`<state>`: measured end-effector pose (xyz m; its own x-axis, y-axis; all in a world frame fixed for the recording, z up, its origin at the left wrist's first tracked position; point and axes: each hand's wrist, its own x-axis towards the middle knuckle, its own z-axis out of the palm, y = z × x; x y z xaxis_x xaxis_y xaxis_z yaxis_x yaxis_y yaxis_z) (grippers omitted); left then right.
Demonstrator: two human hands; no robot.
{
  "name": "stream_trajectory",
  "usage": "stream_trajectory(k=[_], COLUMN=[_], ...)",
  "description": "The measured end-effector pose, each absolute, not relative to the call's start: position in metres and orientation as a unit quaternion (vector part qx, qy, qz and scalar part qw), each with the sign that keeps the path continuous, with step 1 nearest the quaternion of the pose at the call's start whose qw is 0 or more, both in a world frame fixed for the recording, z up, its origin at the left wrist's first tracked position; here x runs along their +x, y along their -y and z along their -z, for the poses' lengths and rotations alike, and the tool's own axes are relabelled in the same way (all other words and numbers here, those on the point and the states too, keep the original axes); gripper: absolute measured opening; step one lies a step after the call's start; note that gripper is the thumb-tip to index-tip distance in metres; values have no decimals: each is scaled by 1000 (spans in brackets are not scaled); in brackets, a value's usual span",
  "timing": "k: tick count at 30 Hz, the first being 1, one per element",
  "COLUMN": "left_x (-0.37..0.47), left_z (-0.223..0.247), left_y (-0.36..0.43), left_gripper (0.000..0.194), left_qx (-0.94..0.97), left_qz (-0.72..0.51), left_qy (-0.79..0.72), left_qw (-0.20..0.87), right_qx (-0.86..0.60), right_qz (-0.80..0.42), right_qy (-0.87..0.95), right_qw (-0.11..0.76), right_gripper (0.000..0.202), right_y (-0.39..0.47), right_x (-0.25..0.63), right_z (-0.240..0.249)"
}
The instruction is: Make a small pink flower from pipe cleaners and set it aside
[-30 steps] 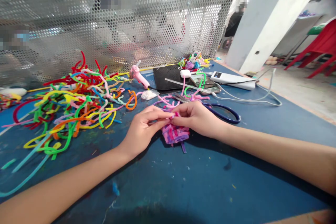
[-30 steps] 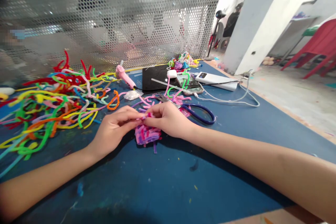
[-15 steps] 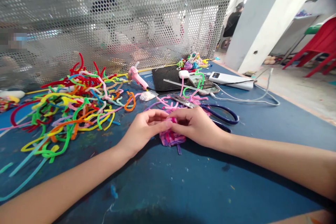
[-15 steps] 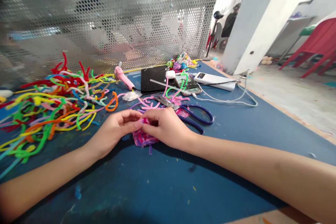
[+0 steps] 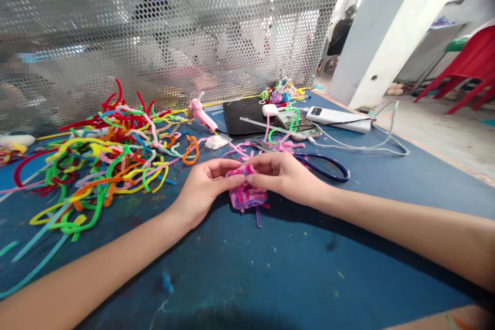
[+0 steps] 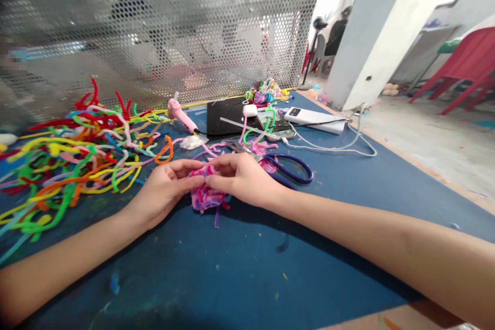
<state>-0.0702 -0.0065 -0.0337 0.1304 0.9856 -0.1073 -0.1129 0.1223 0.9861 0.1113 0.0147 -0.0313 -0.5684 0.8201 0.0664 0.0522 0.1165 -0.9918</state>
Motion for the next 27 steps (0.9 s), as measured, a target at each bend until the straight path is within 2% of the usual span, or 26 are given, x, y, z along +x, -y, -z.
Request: stream_trajectory(k=[4, 10, 13, 16, 19, 22, 27], left_x=[-70, -68, -67, -66, -67, -68, -68], left_z=[36, 35, 33, 32, 32, 33, 34], left_y=[7, 10, 11, 11, 11, 13, 12], left_gripper=[30, 28, 27, 27, 40, 58, 55], left_qx=[460, 507, 500, 469, 494, 556, 527], left_qz=[-501, -497, -498, -511, -526, -513, -511], left_qy=[-460, -444, -434, -386, -346, -336, -359], left_qw=[571, 546, 560, 608, 600, 560, 577], right_qx=[-360, -317, -322, -311, -297, -307, -310], right_qz=[-590, -592, -605, -631, -670, -684, -637], right_qy=[637, 677, 646, 582, 503, 461, 499], right_qw=[340, 302, 336, 407, 458, 475, 499], right_gripper=[29, 27, 28, 30, 28, 28, 28], right_y=[-18, -19, -18, -20, -24, -27, -24], right_x=[111, 112, 111, 109, 109, 110, 109], right_z=[30, 31, 31, 33, 35, 36, 39])
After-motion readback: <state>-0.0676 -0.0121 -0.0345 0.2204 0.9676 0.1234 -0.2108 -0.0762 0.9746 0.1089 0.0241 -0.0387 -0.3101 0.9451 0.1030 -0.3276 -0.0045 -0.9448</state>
